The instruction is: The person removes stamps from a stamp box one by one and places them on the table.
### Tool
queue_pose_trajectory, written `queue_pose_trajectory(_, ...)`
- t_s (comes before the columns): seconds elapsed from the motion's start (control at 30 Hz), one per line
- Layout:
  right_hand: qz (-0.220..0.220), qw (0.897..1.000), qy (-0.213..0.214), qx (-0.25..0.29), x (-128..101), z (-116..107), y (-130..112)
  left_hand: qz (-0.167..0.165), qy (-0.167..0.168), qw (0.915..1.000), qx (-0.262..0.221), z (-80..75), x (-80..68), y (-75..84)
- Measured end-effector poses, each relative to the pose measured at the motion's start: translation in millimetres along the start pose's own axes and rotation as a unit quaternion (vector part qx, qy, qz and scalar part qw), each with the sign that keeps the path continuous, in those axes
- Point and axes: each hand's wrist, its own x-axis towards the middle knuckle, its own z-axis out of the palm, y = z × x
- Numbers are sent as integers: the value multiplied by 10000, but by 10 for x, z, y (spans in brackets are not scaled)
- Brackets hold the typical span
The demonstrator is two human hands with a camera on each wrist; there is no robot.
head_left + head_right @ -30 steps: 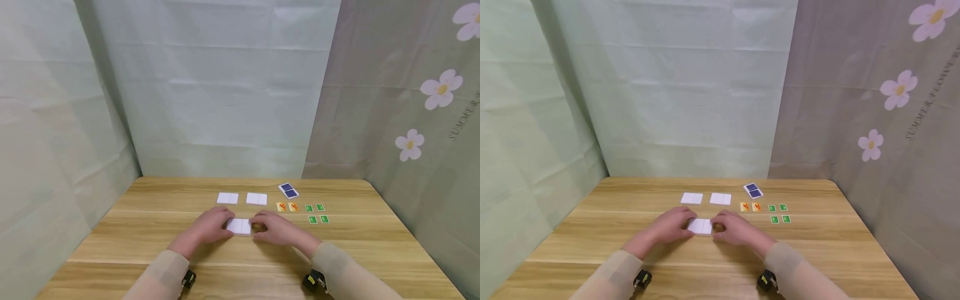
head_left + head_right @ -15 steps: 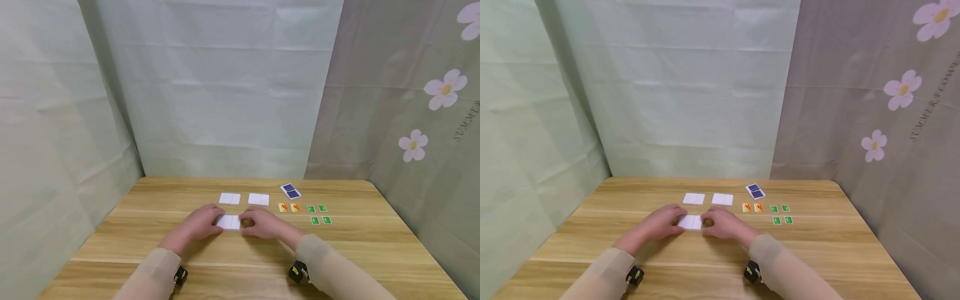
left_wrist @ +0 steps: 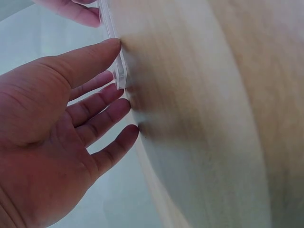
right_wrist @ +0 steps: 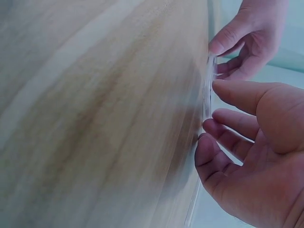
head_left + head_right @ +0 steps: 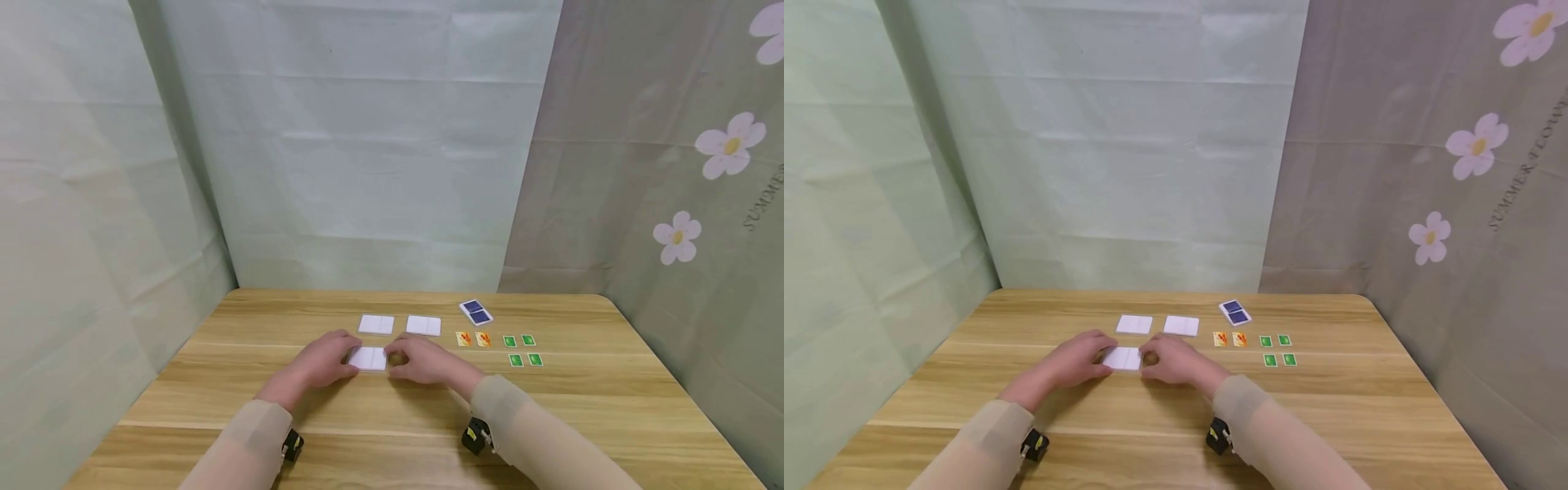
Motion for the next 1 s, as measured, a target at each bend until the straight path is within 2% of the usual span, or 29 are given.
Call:
queue_pose_trajectory(0.23,24,10000,21,94,-6,-15,-4,-64,-4,10000,-41,14,19,-5)
queue_pose_trajectory(0.47,181,9993,284,184,-111,-90,40,-155,121,9997,-168,-23,11,136)
queue_pose_trajectory(0.73,522,9955,742,278,-277,-245,142,310,275,9991,47,-8,69,324)
queue_pose_trajectory(1.0,974,9858,1367,-39,-476,-376,358,736,376,9963,232,20,130,524)
